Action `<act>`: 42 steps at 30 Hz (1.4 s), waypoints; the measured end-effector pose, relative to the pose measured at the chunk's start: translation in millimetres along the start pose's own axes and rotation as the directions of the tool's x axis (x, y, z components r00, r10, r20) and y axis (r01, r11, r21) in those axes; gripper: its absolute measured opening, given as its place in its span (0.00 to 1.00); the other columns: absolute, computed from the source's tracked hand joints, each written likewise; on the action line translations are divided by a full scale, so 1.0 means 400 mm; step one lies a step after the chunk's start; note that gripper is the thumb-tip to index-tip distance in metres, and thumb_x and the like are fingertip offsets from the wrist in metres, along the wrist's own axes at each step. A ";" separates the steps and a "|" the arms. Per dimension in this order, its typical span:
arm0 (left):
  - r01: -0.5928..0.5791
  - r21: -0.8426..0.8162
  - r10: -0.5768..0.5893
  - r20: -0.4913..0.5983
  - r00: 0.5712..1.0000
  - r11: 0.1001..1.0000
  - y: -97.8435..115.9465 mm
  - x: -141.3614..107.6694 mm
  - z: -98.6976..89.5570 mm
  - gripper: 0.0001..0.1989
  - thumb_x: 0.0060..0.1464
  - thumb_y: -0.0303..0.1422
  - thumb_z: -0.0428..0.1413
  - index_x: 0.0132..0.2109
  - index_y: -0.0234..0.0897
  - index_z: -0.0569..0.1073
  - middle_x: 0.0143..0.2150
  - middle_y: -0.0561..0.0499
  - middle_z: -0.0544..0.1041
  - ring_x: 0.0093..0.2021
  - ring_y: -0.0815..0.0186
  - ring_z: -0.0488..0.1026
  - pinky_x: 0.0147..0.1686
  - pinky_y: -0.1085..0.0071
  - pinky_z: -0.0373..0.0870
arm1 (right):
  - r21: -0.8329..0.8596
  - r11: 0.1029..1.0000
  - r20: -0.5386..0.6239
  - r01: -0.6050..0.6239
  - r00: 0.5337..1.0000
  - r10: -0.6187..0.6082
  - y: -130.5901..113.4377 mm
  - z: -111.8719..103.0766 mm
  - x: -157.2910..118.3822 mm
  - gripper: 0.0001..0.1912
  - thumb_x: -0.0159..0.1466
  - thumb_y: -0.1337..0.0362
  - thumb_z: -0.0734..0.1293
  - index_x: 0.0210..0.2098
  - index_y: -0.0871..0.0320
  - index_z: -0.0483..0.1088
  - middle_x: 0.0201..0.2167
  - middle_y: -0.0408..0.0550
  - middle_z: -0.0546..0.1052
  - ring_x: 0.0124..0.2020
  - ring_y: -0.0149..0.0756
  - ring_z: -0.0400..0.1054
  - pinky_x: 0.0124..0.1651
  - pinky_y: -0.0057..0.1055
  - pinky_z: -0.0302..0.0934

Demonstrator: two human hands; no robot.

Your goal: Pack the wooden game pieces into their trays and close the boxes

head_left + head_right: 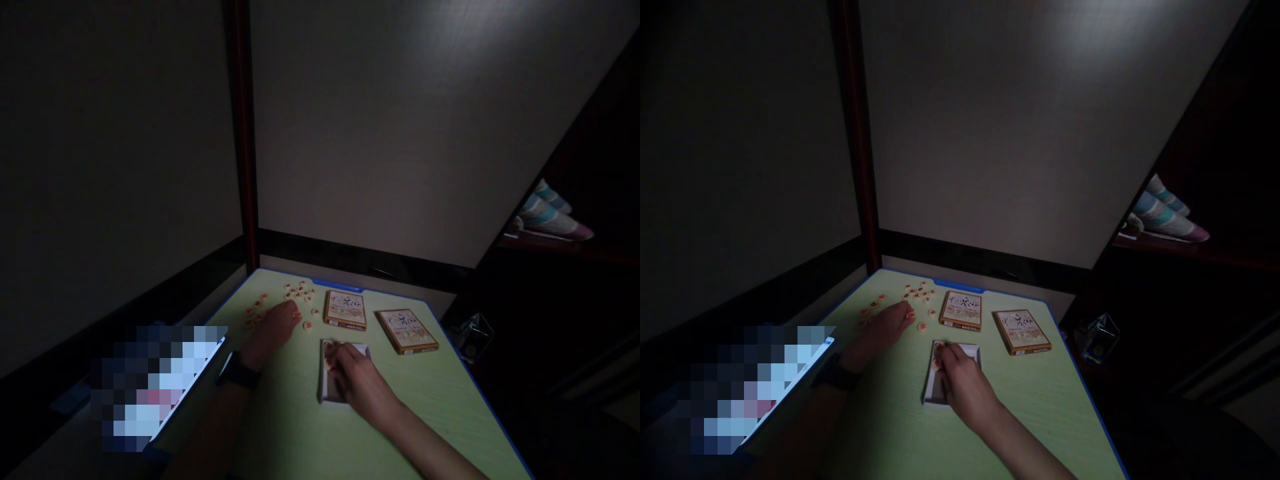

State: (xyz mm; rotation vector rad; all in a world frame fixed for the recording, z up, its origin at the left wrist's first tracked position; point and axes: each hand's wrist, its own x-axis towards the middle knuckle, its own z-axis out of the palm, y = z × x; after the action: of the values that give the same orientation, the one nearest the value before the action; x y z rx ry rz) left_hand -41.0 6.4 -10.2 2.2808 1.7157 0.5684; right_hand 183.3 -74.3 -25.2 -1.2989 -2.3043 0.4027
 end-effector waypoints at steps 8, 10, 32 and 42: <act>-0.070 -0.040 0.067 -0.078 0.995 0.997 0.015 0.007 -0.015 0.06 0.60 0.29 0.51 0.41 0.35 0.72 0.47 0.43 0.78 0.49 0.59 0.73 0.52 0.63 0.67 | 0.009 1.000 -0.029 -0.001 1.000 0.001 0.000 -0.012 0.003 0.12 0.60 0.79 0.63 0.40 0.57 0.68 0.39 0.51 0.74 0.40 0.40 0.71 0.44 0.33 0.66; -0.054 -0.108 0.042 -0.108 0.993 0.993 0.033 0.008 -0.018 0.04 0.57 0.31 0.55 0.38 0.36 0.74 0.43 0.45 0.79 0.46 0.59 0.75 0.49 0.64 0.68 | 0.022 1.000 -0.083 0.014 0.997 -0.012 0.004 -0.017 0.004 0.11 0.61 0.78 0.63 0.39 0.57 0.67 0.38 0.50 0.74 0.38 0.39 0.71 0.42 0.33 0.67; 0.102 -0.809 0.176 0.245 0.953 0.579 0.121 -0.012 0.060 0.16 0.34 0.38 0.69 0.30 0.34 0.77 0.28 0.51 0.79 0.31 0.65 0.76 0.34 0.71 0.70 | -0.164 0.942 -0.283 0.292 0.901 -0.329 0.045 -0.035 -0.006 0.15 0.72 0.64 0.59 0.53 0.57 0.73 0.41 0.55 0.80 0.39 0.39 0.76 0.42 0.32 0.72; 0.064 -0.628 0.200 0.341 0.918 0.776 0.057 -0.001 0.033 0.35 0.31 0.38 0.70 0.51 0.33 0.76 0.27 0.58 0.74 0.27 0.69 0.70 0.28 0.75 0.62 | -0.128 0.947 -0.159 0.296 0.936 -0.314 0.061 -0.009 -0.014 0.14 0.69 0.67 0.62 0.51 0.56 0.76 0.43 0.52 0.82 0.41 0.37 0.78 0.45 0.30 0.72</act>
State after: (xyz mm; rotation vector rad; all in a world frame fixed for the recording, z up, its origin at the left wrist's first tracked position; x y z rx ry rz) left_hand -15.6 0.2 -13.0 1.8069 1.0351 0.5457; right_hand 205.4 -66.6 -34.9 -0.9524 -2.3452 0.0611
